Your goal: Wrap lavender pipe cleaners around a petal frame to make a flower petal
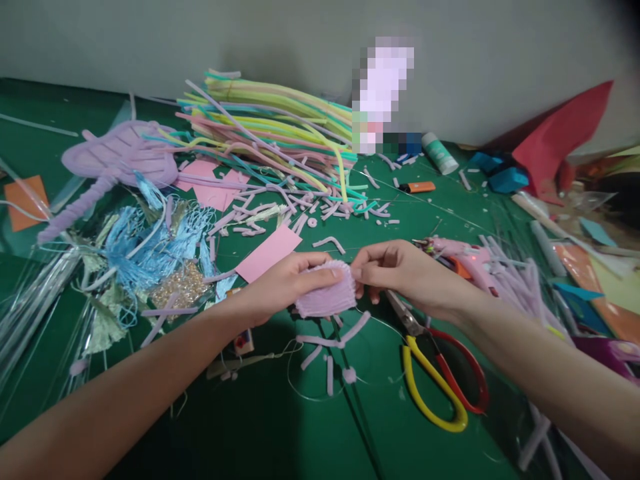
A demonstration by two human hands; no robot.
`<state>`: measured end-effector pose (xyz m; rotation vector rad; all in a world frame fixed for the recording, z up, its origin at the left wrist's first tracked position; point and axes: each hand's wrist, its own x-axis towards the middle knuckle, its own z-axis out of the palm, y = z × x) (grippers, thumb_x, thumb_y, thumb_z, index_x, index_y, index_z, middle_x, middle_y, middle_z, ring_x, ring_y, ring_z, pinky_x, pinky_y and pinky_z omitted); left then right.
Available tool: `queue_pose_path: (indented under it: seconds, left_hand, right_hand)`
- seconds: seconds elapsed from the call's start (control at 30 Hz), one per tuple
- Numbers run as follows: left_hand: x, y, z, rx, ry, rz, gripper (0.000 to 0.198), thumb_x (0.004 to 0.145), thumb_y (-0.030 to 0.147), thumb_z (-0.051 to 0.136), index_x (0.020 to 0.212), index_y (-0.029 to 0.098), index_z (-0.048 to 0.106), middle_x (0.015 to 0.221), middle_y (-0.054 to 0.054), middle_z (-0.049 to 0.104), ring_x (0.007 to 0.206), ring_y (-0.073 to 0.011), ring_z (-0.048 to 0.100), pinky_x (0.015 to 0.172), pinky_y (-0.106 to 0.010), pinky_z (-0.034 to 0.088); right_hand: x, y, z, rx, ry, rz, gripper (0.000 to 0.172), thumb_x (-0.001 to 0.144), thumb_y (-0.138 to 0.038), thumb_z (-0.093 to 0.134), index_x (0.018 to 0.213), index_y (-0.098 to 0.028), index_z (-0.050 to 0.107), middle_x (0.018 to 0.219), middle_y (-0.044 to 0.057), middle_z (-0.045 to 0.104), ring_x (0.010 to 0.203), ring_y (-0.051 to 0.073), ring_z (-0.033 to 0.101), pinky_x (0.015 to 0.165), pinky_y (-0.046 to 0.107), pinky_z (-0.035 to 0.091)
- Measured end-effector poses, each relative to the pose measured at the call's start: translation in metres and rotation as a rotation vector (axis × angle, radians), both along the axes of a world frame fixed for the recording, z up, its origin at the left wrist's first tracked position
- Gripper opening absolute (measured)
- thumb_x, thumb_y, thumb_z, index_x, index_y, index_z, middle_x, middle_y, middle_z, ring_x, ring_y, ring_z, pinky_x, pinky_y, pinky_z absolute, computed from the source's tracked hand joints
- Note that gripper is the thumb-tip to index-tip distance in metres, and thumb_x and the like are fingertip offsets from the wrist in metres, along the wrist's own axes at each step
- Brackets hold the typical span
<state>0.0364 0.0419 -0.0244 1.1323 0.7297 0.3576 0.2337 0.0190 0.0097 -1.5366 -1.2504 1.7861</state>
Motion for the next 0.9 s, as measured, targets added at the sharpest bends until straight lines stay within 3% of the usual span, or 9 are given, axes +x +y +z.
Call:
queue_pose_path:
  seconds: [0.27, 0.47, 0.67, 0.9]
  left_hand:
    - [0.0, 0.001, 0.001, -0.001, 0.031, -0.007, 0.029, 0.086, 0.045, 0.06, 0.082, 0.016, 0.059, 0.071, 0.003, 0.049, 0.058, -0.0087, 0.043, 0.051, -0.021, 0.029]
    - [0.0, 0.0, 0.004, 0.033, 0.041, -0.001, 0.031, 0.087, 0.045, 0.059, 0.077, 0.016, 0.056, 0.069, 0.005, 0.045, 0.057, -0.0084, 0.041, 0.051, -0.021, 0.027]
    - [0.0, 0.0, 0.001, 0.02, 0.018, 0.002, 0.03, 0.086, 0.046, 0.06, 0.083, 0.017, 0.059, 0.073, 0.003, 0.05, 0.06, -0.0098, 0.045, 0.052, -0.022, 0.029]
    - [0.0, 0.0, 0.002, 0.03, 0.031, 0.009, 0.032, 0.085, 0.048, 0.06, 0.08, 0.017, 0.057, 0.072, 0.003, 0.049, 0.06, -0.0103, 0.045, 0.053, -0.022, 0.031]
  right_hand:
    - [-0.002, 0.0, -0.001, 0.046, -0.034, 0.024, 0.006, 0.066, -0.018, 0.069, 0.063, -0.017, 0.065, 0.056, -0.001, 0.065, 0.052, 0.008, 0.057, 0.049, 0.017, 0.045]
    - [-0.005, -0.001, 0.003, 0.126, -0.195, 0.017, 0.007, 0.064, -0.02, 0.071, 0.063, -0.016, 0.064, 0.055, -0.002, 0.064, 0.05, 0.008, 0.054, 0.049, 0.018, 0.044]
    - [0.001, 0.003, 0.011, 0.045, -0.127, 0.075, 0.008, 0.071, -0.025, 0.069, 0.072, -0.018, 0.071, 0.064, 0.002, 0.07, 0.06, 0.012, 0.063, 0.05, 0.019, 0.049]
    - [-0.001, 0.01, 0.01, 0.033, -0.118, 0.083, 0.006, 0.065, -0.024, 0.073, 0.066, -0.018, 0.07, 0.057, 0.0, 0.068, 0.053, 0.011, 0.059, 0.047, 0.02, 0.046]
